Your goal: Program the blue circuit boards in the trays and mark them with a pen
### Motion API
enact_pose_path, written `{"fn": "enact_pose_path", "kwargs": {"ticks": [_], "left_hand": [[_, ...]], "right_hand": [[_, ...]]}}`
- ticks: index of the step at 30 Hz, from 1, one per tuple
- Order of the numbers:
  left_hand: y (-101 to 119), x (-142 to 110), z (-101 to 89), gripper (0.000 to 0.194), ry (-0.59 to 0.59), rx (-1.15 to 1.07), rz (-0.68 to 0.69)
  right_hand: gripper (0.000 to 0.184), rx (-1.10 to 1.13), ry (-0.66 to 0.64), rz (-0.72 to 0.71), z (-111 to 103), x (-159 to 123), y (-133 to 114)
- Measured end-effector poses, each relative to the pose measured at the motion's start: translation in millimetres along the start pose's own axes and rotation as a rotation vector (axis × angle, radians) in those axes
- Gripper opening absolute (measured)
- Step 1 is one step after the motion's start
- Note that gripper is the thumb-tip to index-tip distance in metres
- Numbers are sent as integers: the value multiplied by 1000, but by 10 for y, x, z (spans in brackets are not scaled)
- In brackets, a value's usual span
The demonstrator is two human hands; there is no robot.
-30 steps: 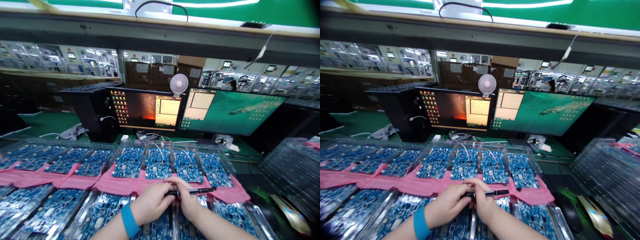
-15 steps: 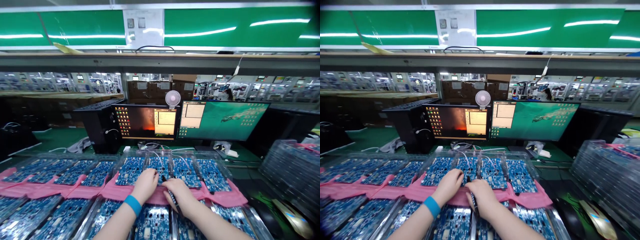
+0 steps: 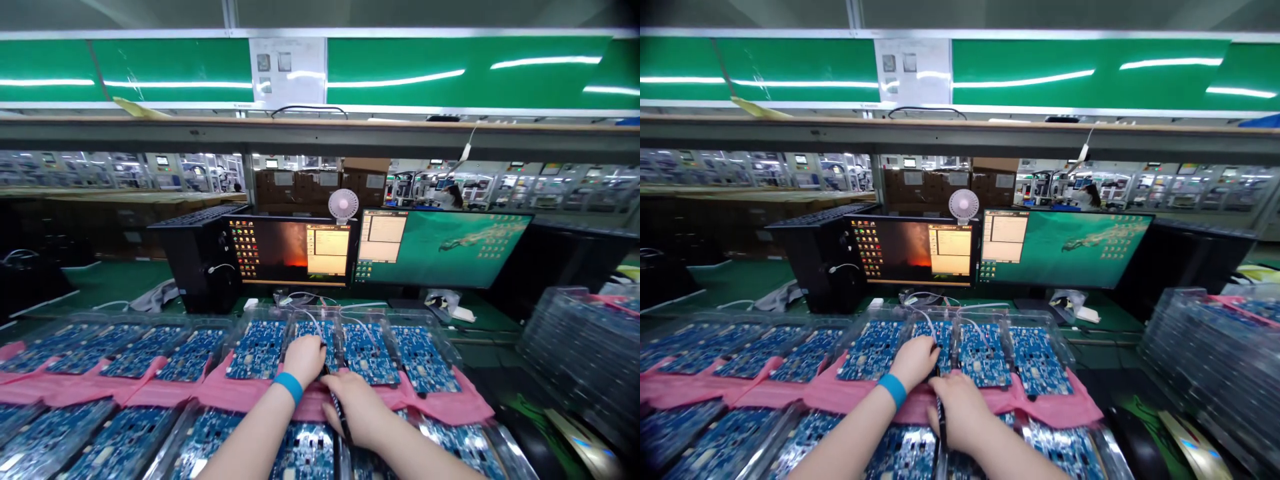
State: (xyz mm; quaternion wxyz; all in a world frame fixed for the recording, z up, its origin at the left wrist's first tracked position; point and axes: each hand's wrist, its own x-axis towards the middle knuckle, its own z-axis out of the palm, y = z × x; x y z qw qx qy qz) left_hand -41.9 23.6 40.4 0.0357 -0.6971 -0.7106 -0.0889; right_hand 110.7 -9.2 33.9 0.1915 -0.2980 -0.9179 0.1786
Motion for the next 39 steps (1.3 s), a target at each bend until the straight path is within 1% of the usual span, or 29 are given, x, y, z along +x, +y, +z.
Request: {"fn": "enact_pose_path", "kwargs": {"ticks": [3,9,16,19,22,24,26,28,30,33,39], "left_hand": [[22,-8,30,22,-5,24,14],[59,-18,57,21,-45,41,5],[75,-27,60,23,-31,1,-22],[21,-18,3,25,-2,-27,-53],[-182,-33,-154,23,44,-47,-64],[-407,-63,-280,22,74,-51,-96],[-664,-99,-377,23,90,-49,-165],[-900,-129,-417,23,79,-51,-227],[-1074,-144,-404,22,47,-65,-248],[-1199,-145,-344,20,-14,-96,-233],[-1213,-130,-274,19,-108,-138,-199]], "right_hand": [[31,6,-13,12,-20,-11,-6],[25,18,-17,1,-39,-25,-11],[31,21,-10,7,-10,-33,20],[34,23,-12,7,-1,-49,24],[38,33,-12,9,-7,-62,27],[41,45,-17,11,-18,-66,30],[43,49,-27,17,-30,-69,35],[44,52,-38,24,-40,-72,40],[46,55,-50,30,-46,-76,45],[48,58,-62,39,-50,-82,54],[46,82,-59,26,-66,-85,61]]}}
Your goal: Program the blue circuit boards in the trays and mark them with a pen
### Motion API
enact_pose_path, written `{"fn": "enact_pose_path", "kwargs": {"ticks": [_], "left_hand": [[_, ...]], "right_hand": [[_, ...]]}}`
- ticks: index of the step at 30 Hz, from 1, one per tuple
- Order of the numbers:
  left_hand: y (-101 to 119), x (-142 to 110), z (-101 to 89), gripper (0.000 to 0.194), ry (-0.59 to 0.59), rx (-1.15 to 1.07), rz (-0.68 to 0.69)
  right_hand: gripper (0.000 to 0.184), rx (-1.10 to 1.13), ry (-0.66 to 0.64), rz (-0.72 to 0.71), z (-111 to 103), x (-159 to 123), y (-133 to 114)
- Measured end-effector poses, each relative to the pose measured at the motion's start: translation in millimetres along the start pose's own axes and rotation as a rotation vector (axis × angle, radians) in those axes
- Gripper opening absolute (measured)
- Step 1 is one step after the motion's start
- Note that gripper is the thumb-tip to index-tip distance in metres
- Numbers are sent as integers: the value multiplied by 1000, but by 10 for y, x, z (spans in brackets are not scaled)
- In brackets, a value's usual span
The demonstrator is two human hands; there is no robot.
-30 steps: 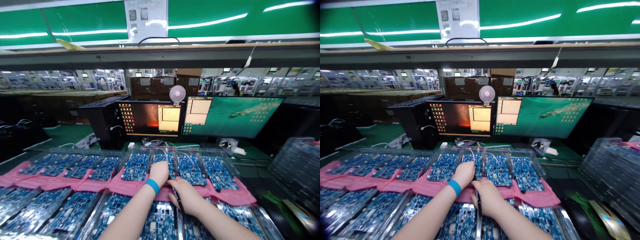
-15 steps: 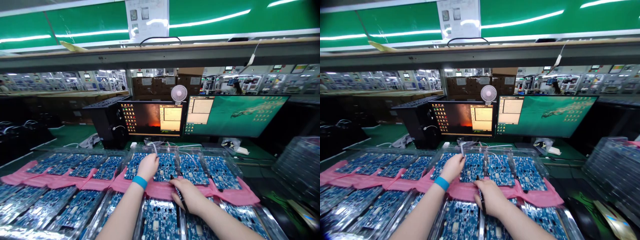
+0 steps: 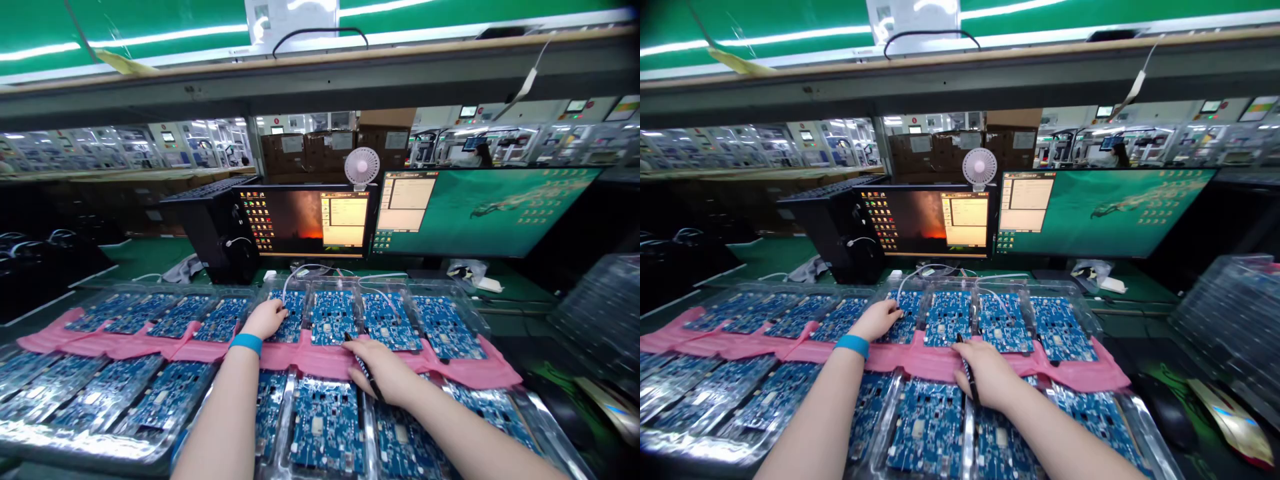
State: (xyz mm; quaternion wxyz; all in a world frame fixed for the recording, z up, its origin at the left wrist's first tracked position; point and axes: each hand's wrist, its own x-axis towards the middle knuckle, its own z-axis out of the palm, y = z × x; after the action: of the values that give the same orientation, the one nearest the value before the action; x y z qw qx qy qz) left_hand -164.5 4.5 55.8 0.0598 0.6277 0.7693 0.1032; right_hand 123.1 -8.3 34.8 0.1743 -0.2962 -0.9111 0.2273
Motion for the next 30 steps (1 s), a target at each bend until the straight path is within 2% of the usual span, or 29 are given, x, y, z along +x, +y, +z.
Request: {"fn": "enact_pose_path", "kwargs": {"ticks": [16,24,30], "left_hand": [[41,-12,-3,21,13,1,18],[60,-18,-6,20,-33,32,12],[57,26,61,24,-100,78,-46]], "right_hand": [[47,-10,-9,-7,-6,-12,-1],[46,-7,-3,-8,-15,-10,-13],[46,3,-11,7,-2,-14,-5]]}}
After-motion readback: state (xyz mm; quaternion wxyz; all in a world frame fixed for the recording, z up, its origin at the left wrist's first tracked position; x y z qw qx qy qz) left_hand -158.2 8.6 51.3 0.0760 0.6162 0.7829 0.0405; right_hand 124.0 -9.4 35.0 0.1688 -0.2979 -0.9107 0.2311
